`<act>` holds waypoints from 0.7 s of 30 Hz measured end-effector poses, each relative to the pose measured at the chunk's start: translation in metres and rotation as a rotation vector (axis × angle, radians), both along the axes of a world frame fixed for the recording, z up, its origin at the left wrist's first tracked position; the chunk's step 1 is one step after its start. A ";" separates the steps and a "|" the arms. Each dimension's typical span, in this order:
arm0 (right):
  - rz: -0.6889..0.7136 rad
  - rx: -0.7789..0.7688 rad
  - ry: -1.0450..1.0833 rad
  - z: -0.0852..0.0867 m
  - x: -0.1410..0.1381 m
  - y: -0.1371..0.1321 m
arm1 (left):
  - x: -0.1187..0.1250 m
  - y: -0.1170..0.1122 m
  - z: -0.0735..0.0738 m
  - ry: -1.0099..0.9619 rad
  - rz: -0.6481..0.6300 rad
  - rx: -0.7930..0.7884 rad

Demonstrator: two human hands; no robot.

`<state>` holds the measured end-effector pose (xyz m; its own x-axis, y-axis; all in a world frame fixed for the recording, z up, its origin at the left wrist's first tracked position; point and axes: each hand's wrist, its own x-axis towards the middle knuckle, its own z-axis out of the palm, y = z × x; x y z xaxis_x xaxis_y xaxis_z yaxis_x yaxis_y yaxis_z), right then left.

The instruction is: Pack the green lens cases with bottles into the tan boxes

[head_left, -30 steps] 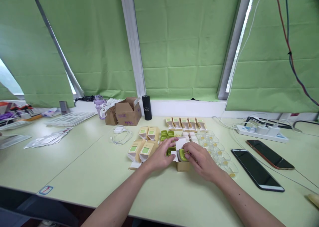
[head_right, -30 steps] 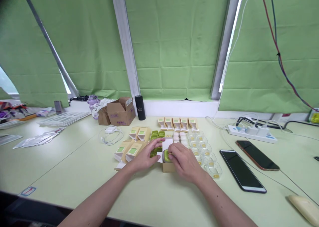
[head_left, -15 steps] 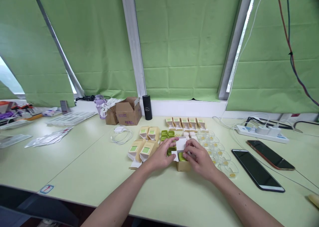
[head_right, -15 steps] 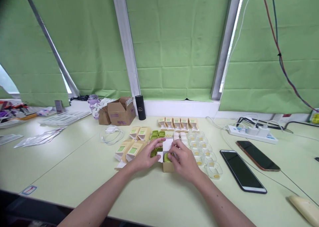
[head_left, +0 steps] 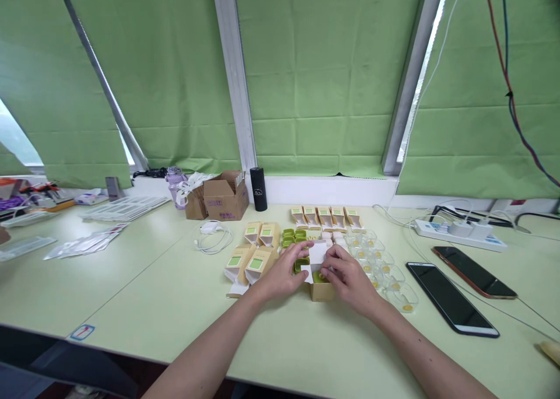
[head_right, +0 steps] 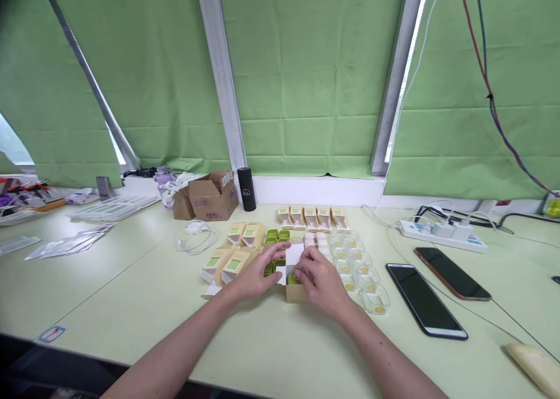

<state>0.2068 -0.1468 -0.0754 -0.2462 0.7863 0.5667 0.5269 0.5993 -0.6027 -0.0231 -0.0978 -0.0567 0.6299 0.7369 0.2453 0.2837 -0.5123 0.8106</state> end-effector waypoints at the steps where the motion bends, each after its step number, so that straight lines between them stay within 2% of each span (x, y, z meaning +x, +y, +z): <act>1: -0.008 0.006 0.016 0.000 0.000 0.000 | 0.000 0.000 -0.001 -0.005 0.000 -0.002; 7: -0.176 0.032 0.164 0.002 0.004 0.004 | 0.001 0.001 0.000 -0.084 -0.006 -0.078; 12: -0.257 0.029 0.272 -0.004 0.009 0.013 | 0.002 0.003 -0.002 -0.176 -0.046 -0.190; 17: -0.199 -0.036 0.382 -0.009 0.007 0.017 | 0.006 0.003 -0.007 -0.174 0.027 -0.182; 21: -0.130 -0.174 0.470 -0.009 0.004 0.016 | 0.010 0.000 -0.008 -0.167 0.062 -0.134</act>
<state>0.2104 -0.1312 -0.0846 0.1100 0.8857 0.4509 0.2388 0.4168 -0.8770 -0.0133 -0.0974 -0.0648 0.5412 0.8061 0.2393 0.1678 -0.3824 0.9086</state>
